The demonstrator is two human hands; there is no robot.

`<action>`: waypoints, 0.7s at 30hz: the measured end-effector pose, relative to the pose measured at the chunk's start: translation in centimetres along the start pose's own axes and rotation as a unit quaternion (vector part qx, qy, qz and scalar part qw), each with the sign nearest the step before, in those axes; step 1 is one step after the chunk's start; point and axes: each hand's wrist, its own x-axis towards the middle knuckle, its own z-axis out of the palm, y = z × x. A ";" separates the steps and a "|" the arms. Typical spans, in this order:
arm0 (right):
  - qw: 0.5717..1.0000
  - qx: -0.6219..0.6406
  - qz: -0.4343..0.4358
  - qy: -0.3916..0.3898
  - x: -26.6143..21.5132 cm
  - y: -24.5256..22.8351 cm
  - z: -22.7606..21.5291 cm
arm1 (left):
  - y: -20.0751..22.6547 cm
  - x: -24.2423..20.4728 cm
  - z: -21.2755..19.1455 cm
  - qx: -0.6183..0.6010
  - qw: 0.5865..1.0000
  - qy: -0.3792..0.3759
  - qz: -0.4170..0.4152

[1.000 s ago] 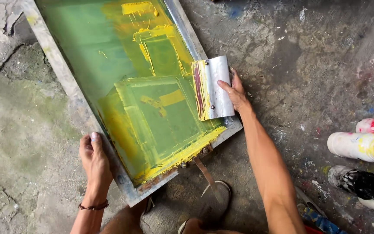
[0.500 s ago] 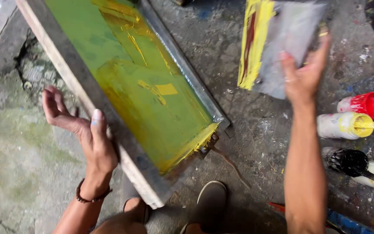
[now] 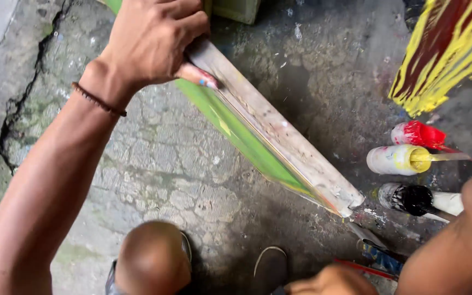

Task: The person pours yellow paint onto a green screen and then cleans a metal squeegee using a cloth and water. They wipe the squeegee repeatedly to remove paint residue and then handle a patterned cloth.

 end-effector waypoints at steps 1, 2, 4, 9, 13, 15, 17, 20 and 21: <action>0.990 -0.122 -0.039 0.058 0.3 -1.3 0.0 | -1.1 0.7 1.0 -0.009 1.000 -0.011 0.001; 0.960 -0.242 -0.079 0.113 0.4 -2.5 -0.1 | -2.1 1.5 1.9 -0.018 1.000 -0.022 0.001; 0.992 -0.039 -0.013 0.115 7.6 -10.3 -1.4 | -2.2 2.4 2.3 -0.008 0.999 -0.035 0.005; 0.975 0.173 0.054 0.126 13.8 -14.6 -4.7 | -2.9 2.7 2.1 -0.001 0.996 -0.088 0.012; 0.979 0.162 -0.018 0.122 15.8 -14.0 -6.2 | -4.9 0.7 0.3 -0.007 0.995 -0.094 -0.034; 0.984 0.128 -0.011 0.121 16.0 -13.3 -5.5 | -7.3 -0.5 -0.3 -0.014 0.993 -0.098 -0.066; 0.987 0.078 0.054 0.131 16.0 -12.4 -3.8 | -11.2 -2.0 -1.0 -0.016 0.991 -0.097 -0.092; 0.975 0.153 0.100 0.126 18.8 -14.7 -1.9 | -17.4 -6.2 -0.1 0.057 0.980 -0.163 -0.103; 0.975 0.151 0.104 0.127 19.8 -15.8 -1.1 | -19.2 -7.2 -0.6 0.054 0.980 -0.162 -0.098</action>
